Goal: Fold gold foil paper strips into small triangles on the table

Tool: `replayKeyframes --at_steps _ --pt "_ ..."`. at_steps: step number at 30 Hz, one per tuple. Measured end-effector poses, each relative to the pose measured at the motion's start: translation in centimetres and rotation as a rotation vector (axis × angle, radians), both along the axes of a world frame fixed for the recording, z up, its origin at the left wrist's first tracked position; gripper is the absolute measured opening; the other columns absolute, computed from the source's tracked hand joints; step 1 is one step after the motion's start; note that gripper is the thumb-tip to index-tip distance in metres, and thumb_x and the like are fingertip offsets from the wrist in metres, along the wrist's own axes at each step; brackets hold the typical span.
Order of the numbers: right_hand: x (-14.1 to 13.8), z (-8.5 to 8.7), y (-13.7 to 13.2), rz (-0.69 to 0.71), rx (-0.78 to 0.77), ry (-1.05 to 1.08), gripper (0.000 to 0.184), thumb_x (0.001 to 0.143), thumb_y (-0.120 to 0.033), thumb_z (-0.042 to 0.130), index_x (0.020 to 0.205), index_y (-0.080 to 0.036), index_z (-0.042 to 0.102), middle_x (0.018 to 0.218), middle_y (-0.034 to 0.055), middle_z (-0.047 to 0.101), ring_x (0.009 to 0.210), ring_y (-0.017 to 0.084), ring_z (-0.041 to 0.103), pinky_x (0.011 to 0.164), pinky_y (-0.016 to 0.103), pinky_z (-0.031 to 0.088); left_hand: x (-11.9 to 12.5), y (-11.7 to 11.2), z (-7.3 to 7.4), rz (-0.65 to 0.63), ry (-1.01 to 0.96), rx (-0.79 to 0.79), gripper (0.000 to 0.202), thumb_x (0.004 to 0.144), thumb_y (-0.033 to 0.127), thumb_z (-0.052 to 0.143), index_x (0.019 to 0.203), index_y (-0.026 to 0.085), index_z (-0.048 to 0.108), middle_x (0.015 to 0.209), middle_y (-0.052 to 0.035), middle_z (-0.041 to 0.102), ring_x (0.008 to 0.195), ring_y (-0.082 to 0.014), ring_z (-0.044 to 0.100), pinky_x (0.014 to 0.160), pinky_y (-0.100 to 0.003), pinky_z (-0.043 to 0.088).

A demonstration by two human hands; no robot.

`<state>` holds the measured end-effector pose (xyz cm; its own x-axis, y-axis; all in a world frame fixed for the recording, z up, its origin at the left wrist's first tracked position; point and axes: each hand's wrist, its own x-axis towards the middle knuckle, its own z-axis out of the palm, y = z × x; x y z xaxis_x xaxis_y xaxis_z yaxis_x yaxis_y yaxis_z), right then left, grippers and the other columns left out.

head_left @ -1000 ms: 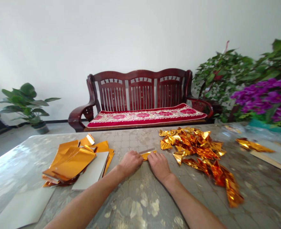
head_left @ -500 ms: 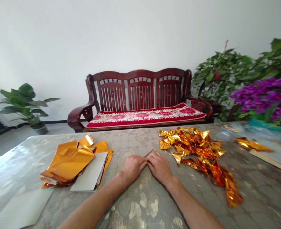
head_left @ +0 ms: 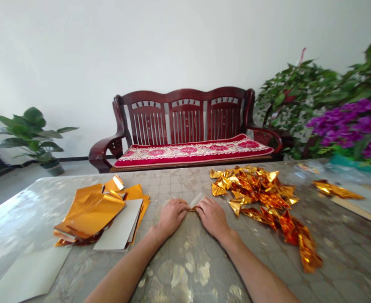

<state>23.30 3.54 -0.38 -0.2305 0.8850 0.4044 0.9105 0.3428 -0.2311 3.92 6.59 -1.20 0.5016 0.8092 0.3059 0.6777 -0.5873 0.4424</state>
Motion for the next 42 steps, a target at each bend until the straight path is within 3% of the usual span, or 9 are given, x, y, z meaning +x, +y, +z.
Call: replayKeyframes --at_steps 16,30,42 --pt "-0.8 0.2 0.0 -0.12 -0.017 -0.043 0.02 0.095 -0.028 0.052 0.082 -0.022 0.065 0.092 0.0044 0.065 0.091 0.02 0.058 0.075 0.03 0.039 0.6 0.0 0.0 0.09 -0.105 -0.063 0.014 0.083 0.017 0.062 0.082 0.023 0.075 0.097 -0.0015 0.072 0.094 -0.0175 0.064 0.088 -0.029 0.047" --pt "-1.2 0.1 0.1 -0.158 -0.091 -0.047 0.016 0.094 -0.028 0.052 0.088 -0.022 0.065 0.099 0.0051 0.064 0.097 0.022 0.055 0.079 0.031 0.038 0.7 -0.3 -0.4 0.1 -0.179 -0.075 0.014 0.08 0.014 0.061 0.079 0.021 0.074 0.095 -0.003 0.071 0.093 -0.017 0.063 0.088 -0.027 0.045" --pt "-1.2 0.1 0.1 -0.153 -0.118 -0.057 0.013 0.094 -0.028 0.053 0.091 -0.023 0.065 0.101 0.0047 0.062 0.098 0.022 0.052 0.076 0.031 0.035 0.9 -0.6 1.0 0.128 -0.105 -0.164 0.015 0.08 0.016 0.056 0.074 0.019 0.07 0.092 -0.0031 0.069 0.091 -0.0158 0.061 0.085 -0.024 0.043"
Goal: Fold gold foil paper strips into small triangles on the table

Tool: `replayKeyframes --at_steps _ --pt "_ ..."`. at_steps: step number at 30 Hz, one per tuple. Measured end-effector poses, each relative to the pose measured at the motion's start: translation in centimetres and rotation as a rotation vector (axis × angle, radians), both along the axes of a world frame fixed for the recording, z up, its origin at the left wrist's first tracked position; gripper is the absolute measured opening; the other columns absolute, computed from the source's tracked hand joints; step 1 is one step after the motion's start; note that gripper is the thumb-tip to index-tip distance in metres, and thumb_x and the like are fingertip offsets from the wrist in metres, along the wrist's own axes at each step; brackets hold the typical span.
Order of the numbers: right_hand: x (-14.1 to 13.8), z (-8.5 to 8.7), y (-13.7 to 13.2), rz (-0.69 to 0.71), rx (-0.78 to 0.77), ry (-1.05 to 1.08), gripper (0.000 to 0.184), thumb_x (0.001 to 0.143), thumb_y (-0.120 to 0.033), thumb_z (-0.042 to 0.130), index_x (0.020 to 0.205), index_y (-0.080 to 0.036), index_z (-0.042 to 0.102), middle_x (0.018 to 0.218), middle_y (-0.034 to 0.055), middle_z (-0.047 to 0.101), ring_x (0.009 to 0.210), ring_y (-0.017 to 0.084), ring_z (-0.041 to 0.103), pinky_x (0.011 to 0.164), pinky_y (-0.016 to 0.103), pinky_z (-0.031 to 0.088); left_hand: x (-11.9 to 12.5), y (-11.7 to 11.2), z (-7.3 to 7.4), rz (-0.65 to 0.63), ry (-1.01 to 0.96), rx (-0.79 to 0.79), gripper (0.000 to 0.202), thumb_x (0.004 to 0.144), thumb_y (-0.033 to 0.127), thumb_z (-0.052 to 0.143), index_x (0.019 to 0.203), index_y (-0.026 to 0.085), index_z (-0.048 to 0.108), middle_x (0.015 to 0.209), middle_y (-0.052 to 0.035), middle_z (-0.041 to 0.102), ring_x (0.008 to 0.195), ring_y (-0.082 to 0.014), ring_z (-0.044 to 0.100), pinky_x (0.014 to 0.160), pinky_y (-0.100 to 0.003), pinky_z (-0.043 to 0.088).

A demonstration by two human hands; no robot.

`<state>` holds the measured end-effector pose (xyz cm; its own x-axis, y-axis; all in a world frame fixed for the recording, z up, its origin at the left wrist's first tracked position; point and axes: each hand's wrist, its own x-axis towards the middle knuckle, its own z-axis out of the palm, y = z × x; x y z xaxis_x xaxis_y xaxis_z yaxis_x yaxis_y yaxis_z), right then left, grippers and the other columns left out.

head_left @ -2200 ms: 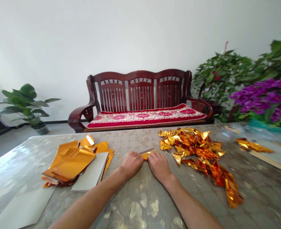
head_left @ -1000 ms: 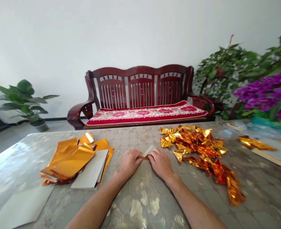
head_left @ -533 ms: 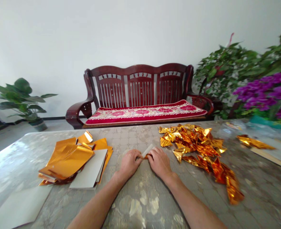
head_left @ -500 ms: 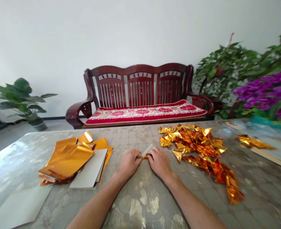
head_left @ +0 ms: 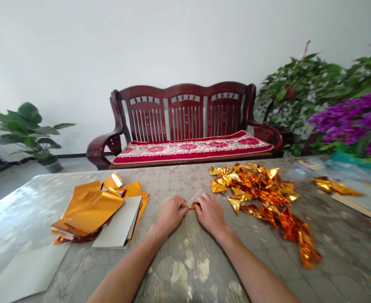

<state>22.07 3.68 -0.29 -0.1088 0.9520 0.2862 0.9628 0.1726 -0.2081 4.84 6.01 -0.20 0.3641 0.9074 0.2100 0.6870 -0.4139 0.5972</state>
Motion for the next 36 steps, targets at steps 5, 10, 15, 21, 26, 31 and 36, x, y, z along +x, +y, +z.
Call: replayKeyframes --at_steps 5,10,15,21,26,31,36 --pt "-0.1 0.0 0.0 -0.006 0.006 -0.007 0.012 0.093 -0.028 0.054 0.089 -0.023 0.064 0.099 0.0044 0.062 0.098 0.022 0.051 0.074 0.031 0.034 0.3 0.2 0.5 0.038 0.083 -0.033 0.017 0.08 0.02 0.055 0.067 0.017 0.065 0.081 -0.0019 0.066 0.081 -0.0141 0.06 0.074 -0.022 0.04" --pt "-0.1 0.0 -0.1 -0.01 0.01 -0.016 0.012 0.093 -0.029 0.054 0.089 -0.023 0.064 0.099 0.0042 0.062 0.098 0.022 0.051 0.074 0.031 0.033 0.8 0.3 0.9 0.099 0.167 -0.037 0.018 0.08 0.021 0.055 0.065 0.016 0.064 0.076 -0.0016 0.064 0.074 -0.0129 0.058 0.065 -0.021 0.035" --pt "-0.1 -0.1 0.0 -0.008 0.008 -0.018 0.011 0.093 -0.028 0.054 0.089 -0.023 0.064 0.1 0.0044 0.062 0.098 0.022 0.051 0.074 0.031 0.033 1.4 0.2 1.3 0.184 0.249 -0.037 0.018 0.08 0.022 0.054 0.068 0.016 0.067 0.077 -0.0034 0.066 0.071 -0.0134 0.059 0.063 -0.022 0.035" --pt "-0.2 0.0 0.0 -0.018 0.008 -0.017 0.012 0.093 -0.028 0.054 0.089 -0.023 0.064 0.1 0.004 0.062 0.098 0.022 0.051 0.074 0.032 0.034 1.7 0.3 1.6 0.238 0.37 -0.049 0.023 0.081 0.027 0.053 0.077 0.018 0.074 0.086 -0.0064 0.07 0.079 -0.0184 0.064 0.068 -0.025 0.041" --pt "-0.2 0.2 -0.1 -0.015 -0.01 -0.013 0.012 0.093 -0.028 0.054 0.091 -0.023 0.065 0.101 0.0047 0.062 0.099 0.022 0.051 0.075 0.032 0.034 2.0 0.3 2.2 0.248 0.446 -0.086 0.026 0.081 0.028 0.052 0.082 0.02 0.076 0.092 -0.0081 0.072 0.083 -0.0211 0.067 0.072 -0.027 0.044" --pt "-0.2 0.2 -0.2 -0.015 -0.02 0.005 0.012 0.092 -0.028 0.054 0.091 -0.023 0.065 0.102 0.005 0.062 0.1 0.023 0.051 0.077 0.032 0.034 2.4 0.2 2.7 0.259 0.487 -0.076 0.027 0.081 0.025 0.051 0.085 0.016 0.076 0.091 -0.0111 0.072 0.085 -0.0223 0.067 0.074 -0.027 0.045" --pt "-0.1 0.6 -0.3 -0.018 -0.035 0.002 0.013 0.092 -0.028 0.055 0.09 -0.021 0.067 0.101 0.0068 0.062 0.1 0.023 0.05 0.081 0.033 0.034 2.5 0.0 2.9 0.259 0.499 -0.057 0.027 0.083 0.026 0.051 0.086 0.016 0.076 0.097 -0.0131 0.072 0.09 -0.0255 0.068 0.077 -0.03 0.045"
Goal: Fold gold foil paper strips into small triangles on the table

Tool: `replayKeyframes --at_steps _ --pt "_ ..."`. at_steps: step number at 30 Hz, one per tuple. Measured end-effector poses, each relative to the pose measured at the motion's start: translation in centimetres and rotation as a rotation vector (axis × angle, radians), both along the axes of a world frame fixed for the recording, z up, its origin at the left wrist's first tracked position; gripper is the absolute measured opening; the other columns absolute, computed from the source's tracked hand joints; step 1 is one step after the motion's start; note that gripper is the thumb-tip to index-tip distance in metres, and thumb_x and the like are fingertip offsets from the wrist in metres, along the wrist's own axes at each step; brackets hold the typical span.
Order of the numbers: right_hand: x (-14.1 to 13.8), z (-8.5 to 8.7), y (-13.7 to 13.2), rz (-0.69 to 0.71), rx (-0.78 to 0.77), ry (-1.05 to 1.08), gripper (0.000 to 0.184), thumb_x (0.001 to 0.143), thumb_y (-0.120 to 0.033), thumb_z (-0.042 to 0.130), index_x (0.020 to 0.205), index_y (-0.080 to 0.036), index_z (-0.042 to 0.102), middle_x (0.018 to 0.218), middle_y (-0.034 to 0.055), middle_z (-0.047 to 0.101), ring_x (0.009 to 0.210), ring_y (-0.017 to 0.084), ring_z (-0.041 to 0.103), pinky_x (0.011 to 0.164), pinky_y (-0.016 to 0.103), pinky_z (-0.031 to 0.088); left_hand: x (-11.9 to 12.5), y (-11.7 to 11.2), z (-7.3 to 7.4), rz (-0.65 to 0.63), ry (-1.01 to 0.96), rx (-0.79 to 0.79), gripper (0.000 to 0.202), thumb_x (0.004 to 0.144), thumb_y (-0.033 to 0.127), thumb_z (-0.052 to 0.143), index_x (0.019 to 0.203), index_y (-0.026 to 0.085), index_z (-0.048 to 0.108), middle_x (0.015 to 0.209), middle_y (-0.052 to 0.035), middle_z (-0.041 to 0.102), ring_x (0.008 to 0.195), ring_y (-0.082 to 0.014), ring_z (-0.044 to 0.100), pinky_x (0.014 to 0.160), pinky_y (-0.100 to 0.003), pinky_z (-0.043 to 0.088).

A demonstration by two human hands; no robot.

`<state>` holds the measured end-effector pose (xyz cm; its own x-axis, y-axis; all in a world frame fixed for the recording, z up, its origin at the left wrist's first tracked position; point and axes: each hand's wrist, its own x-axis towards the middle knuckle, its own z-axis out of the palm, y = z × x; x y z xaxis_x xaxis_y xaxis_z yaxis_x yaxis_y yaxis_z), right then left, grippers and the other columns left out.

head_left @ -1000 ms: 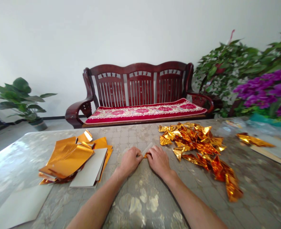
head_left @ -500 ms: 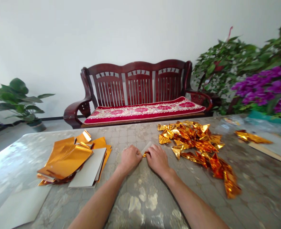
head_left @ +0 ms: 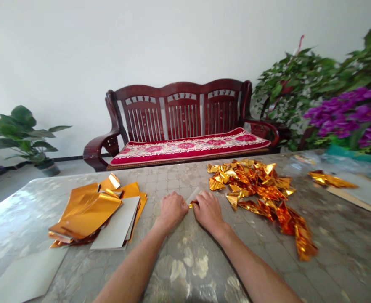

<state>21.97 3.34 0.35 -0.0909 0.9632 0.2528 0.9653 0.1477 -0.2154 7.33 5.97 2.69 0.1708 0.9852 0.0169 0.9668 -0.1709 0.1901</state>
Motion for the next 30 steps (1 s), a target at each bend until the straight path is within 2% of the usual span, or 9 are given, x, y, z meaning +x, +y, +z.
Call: replayKeyframes --at_steps 4,9,12,17,25,30 --pt "0.2 0.4 -0.2 -0.011 0.008 0.014 0.017 0.092 -0.031 0.055 0.086 -0.022 0.068 0.099 0.0069 0.062 0.1 0.023 0.05 0.08 0.032 0.034 0.0 0.0 -0.1 -0.006 0.012 0.018 0.027 0.083 0.027 0.051 0.087 0.016 0.076 0.098 -0.0131 0.072 0.092 -0.0263 0.067 0.078 -0.031 0.045" --pt "0.4 0.1 -0.3 0.002 -0.022 0.146 0.016 0.093 -0.026 0.053 0.09 -0.025 0.068 0.102 0.0015 0.064 0.093 0.015 0.057 0.069 0.026 0.035 0.0 -0.1 -0.1 -0.028 0.01 0.002 0.027 0.083 0.026 0.051 0.087 0.016 0.076 0.098 -0.0143 0.071 0.092 -0.0272 0.067 0.079 -0.033 0.045" --pt "0.6 -0.2 -0.3 -0.015 -0.035 0.183 0.017 0.093 -0.029 0.054 0.087 -0.024 0.07 0.102 0.0004 0.065 0.087 0.013 0.059 0.067 0.024 0.034 -0.1 -0.1 -0.1 -0.023 0.023 0.012 0.028 0.084 0.026 0.05 0.087 0.016 0.076 0.097 -0.0142 0.071 0.092 -0.0272 0.067 0.078 -0.033 0.045" --pt "0.9 -0.2 0.1 -0.037 -0.044 0.161 0.029 0.097 -0.033 0.05 0.081 -0.022 0.071 0.095 0.002 0.067 0.083 0.013 0.06 0.066 0.024 0.035 -0.1 -0.2 -0.1 -0.03 0.031 0.017 0.027 0.084 0.025 0.05 0.087 0.015 0.075 0.098 -0.0141 0.071 0.092 -0.0279 0.067 0.077 -0.033 0.045" --pt "0.8 -0.4 0.7 -0.111 -0.063 0.124 0.024 0.094 -0.03 0.052 0.08 -0.021 0.07 0.092 0.003 0.066 0.079 0.013 0.059 0.061 0.025 0.031 -0.1 -0.1 0.0 -0.037 0.016 -0.013 0.026 0.086 0.026 0.052 0.09 0.016 0.075 0.101 -0.0134 0.07 0.096 -0.0278 0.066 0.081 -0.033 0.044" --pt "0.9 -0.4 0.9 -0.103 -0.074 0.117 0.024 0.094 -0.03 0.052 0.081 -0.02 0.07 0.092 0.0036 0.066 0.08 0.014 0.06 0.061 0.025 0.032 -0.1 -0.1 0.0 -0.046 0.009 -0.022 0.024 0.086 0.026 0.052 0.089 0.017 0.075 0.101 -0.0128 0.07 0.097 -0.027 0.065 0.082 -0.033 0.044"
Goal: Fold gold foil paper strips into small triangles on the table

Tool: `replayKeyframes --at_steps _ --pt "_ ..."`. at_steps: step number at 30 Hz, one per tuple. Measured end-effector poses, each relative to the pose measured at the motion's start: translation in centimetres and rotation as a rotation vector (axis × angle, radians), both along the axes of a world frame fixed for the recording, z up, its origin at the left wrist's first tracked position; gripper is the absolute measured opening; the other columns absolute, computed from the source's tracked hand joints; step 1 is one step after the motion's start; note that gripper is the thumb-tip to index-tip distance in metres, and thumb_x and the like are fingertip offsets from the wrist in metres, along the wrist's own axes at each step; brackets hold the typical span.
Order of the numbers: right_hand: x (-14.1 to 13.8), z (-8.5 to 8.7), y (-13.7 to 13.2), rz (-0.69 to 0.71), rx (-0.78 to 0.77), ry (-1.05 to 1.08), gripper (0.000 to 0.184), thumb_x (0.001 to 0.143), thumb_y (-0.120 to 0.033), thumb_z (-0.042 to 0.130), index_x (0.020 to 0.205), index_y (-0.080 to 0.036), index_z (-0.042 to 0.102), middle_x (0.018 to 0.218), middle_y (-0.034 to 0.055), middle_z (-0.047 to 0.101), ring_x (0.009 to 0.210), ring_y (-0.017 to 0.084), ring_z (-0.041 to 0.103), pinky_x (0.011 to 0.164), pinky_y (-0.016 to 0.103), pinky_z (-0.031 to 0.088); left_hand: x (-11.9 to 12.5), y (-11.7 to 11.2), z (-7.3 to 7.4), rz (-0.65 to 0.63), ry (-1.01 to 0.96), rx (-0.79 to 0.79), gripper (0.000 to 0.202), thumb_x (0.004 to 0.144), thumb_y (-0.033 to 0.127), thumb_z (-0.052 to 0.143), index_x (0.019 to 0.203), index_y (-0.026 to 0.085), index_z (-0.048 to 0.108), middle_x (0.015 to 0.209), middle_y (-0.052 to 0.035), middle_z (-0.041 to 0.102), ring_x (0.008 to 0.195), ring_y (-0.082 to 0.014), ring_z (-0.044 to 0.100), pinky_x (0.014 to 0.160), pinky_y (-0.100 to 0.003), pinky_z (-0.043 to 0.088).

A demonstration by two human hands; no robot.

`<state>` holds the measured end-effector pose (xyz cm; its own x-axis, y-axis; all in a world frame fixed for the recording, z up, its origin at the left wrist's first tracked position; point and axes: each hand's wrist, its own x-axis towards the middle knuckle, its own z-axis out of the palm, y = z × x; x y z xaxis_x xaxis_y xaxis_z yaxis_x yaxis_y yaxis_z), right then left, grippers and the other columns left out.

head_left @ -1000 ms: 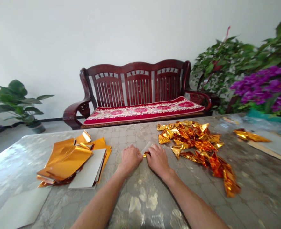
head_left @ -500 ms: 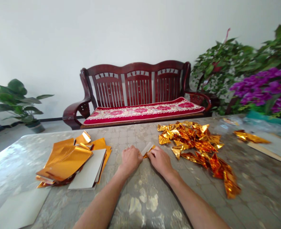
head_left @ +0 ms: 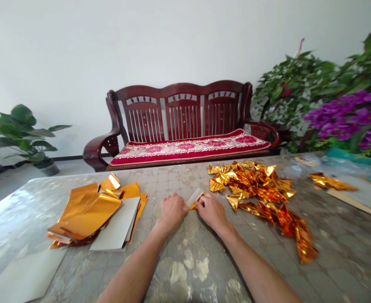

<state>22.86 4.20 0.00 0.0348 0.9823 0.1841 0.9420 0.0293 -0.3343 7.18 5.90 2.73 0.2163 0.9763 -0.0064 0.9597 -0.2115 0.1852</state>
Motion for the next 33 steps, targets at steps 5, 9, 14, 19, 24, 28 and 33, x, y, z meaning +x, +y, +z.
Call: replayKeyframes --at_steps 5,9,14,19,24,28,33 --pt "-0.1 0.0 0.1 0.003 0.005 -0.015 0.021 0.092 -0.027 0.051 0.087 -0.021 0.07 0.094 0.0041 0.067 0.081 0.014 0.06 0.06 0.025 0.031 0.0 0.0 0.0 -0.008 0.025 0.019 0.027 0.086 0.025 0.049 0.089 0.016 0.075 0.1 -0.0142 0.07 0.094 -0.0271 0.066 0.081 -0.034 0.044" --pt "-0.3 0.2 0.1 -0.013 -0.012 -0.032 0.022 0.092 -0.026 0.05 0.09 -0.021 0.071 0.097 0.0053 0.067 0.081 0.014 0.061 0.06 0.025 0.032 0.1 -0.1 0.3 -0.004 0.031 0.011 0.028 0.086 0.026 0.05 0.09 0.017 0.075 0.102 -0.0136 0.07 0.096 -0.0251 0.065 0.084 -0.032 0.044" --pt "-0.3 0.2 0.2 -0.031 -0.036 -0.046 0.022 0.091 -0.029 0.05 0.089 -0.02 0.07 0.098 0.0065 0.067 0.083 0.015 0.062 0.06 0.025 0.033 0.2 -0.1 0.5 0.009 0.033 -0.005 0.027 0.085 0.028 0.051 0.091 0.018 0.076 0.102 -0.0127 0.071 0.096 -0.0253 0.066 0.082 -0.032 0.044" --pt "-0.4 0.0 0.2 -0.033 -0.009 -0.051 0.021 0.091 -0.03 0.05 0.092 -0.02 0.068 0.1 0.007 0.067 0.086 0.016 0.062 0.062 0.025 0.034 0.1 0.1 0.0 0.001 0.04 0.026 0.028 0.084 0.027 0.051 0.09 0.018 0.076 0.1 -0.0133 0.071 0.094 -0.0262 0.066 0.08 -0.033 0.044" --pt "-0.3 0.1 0.1 -0.041 -0.002 -0.053 0.018 0.09 -0.031 0.051 0.088 -0.02 0.065 0.1 0.0062 0.066 0.086 0.017 0.061 0.062 0.026 0.034 0.1 0.1 -0.2 -0.009 0.038 0.043 0.029 0.085 0.027 0.048 0.09 0.018 0.075 0.099 -0.0138 0.07 0.094 -0.0274 0.065 0.08 -0.035 0.044" --pt "-0.1 0.2 0.0 -0.041 -0.01 -0.042 0.013 0.088 -0.03 0.054 0.085 -0.021 0.062 0.099 0.0051 0.065 0.088 0.017 0.06 0.064 0.026 0.034 0.0 -0.1 -0.5 0.0 0.017 0.037 0.027 0.086 0.028 0.048 0.093 0.02 0.073 0.101 -0.0124 0.068 0.097 -0.0278 0.063 0.082 -0.036 0.042" --pt "0.1 0.1 0.0 -0.015 -0.004 -0.055 0.011 0.089 -0.031 0.055 0.086 -0.021 0.06 0.095 0.003 0.064 0.089 0.017 0.059 0.065 0.027 0.033 -0.3 -0.8 -0.8 -0.011 -0.091 0.064 0.019 0.086 0.034 0.057 0.098 0.024 0.068 0.103 -0.0069 0.065 0.101 -0.0254 0.058 0.087 -0.035 0.039"
